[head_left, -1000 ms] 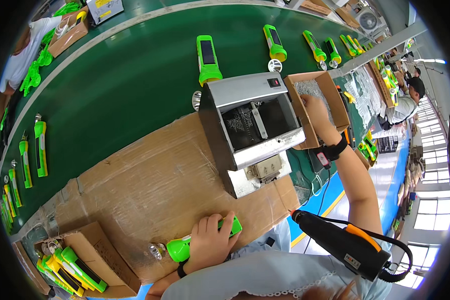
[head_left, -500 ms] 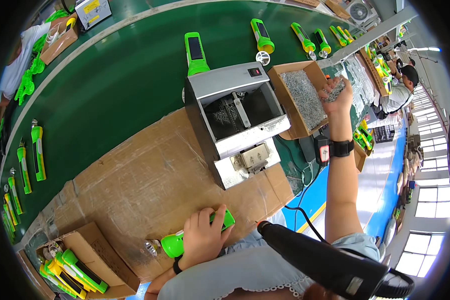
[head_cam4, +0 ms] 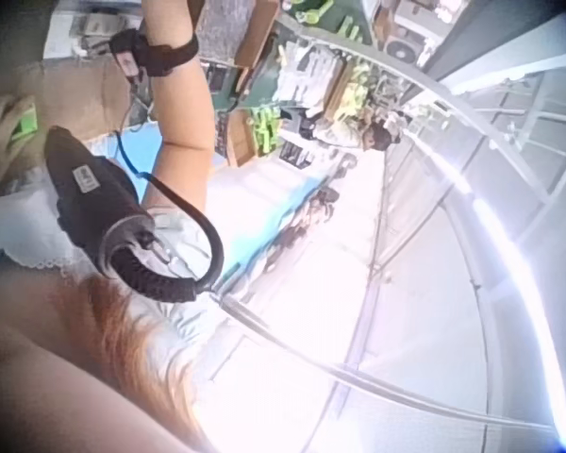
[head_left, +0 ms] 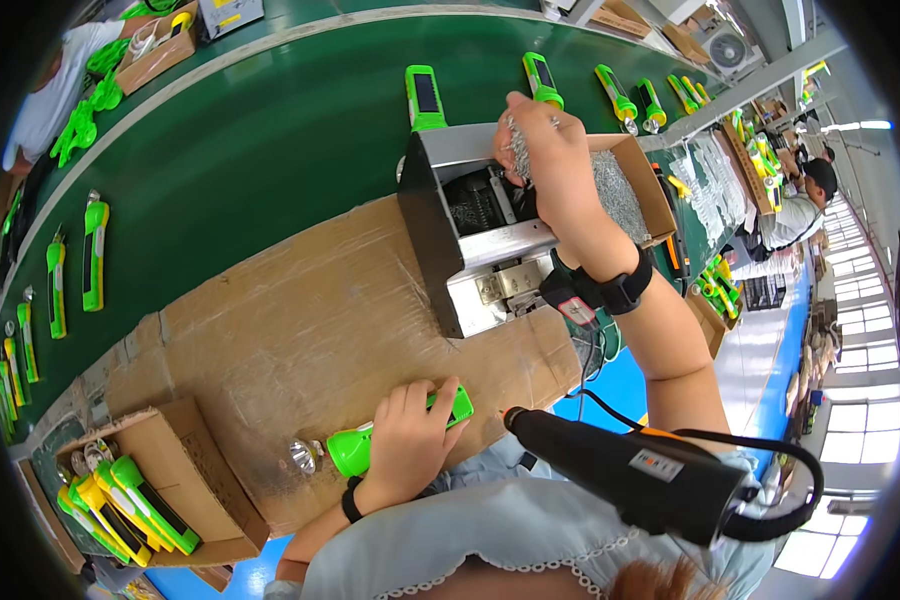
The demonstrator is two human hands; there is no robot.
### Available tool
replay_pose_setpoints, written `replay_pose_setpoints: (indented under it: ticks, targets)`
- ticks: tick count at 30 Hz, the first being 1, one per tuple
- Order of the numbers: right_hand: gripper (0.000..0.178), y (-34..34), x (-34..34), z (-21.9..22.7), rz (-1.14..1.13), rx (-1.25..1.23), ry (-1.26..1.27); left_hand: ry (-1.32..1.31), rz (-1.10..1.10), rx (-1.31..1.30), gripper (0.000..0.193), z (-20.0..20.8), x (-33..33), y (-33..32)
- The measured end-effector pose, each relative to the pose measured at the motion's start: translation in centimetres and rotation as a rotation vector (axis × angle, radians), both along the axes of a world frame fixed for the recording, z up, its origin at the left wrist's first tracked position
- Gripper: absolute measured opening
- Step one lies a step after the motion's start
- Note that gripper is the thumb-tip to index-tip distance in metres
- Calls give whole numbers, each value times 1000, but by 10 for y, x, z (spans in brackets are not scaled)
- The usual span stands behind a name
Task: Assemble solar-powered flashlights using an electric screwdriver.
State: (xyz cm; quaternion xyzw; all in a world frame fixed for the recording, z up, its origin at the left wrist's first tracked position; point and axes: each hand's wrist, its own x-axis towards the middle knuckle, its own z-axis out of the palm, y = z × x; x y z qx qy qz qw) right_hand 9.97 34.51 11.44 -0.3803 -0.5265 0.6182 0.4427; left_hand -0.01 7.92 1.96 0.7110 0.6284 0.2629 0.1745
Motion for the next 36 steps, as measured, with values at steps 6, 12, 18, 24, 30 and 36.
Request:
replay_pose_setpoints:
  ticks: [6,12,18,24,30,36]
  targets:
    - [25,-18,-7,-2,-60,965,-816,-23,5,69,49,1,-4,-4]
    - [14,-23,0,-4,12,1031,-740,-29,-14,52,50,-4,-6,-7]
    - [15,-21,-2,2,79,1210,-787,-4,-28,82,48,-5,-3,-6]
    - [14,-24,0,0,82,1009,-670,7,-29,101,48,-7,-1,-10]
    - [17,-25,5,-3,174,1243,-801,12,-31,91,50,-9,-4,-14]
    - [18,-19,7,-6,134,1195,-713,-22,-29,90,51,-7,-4,-11]
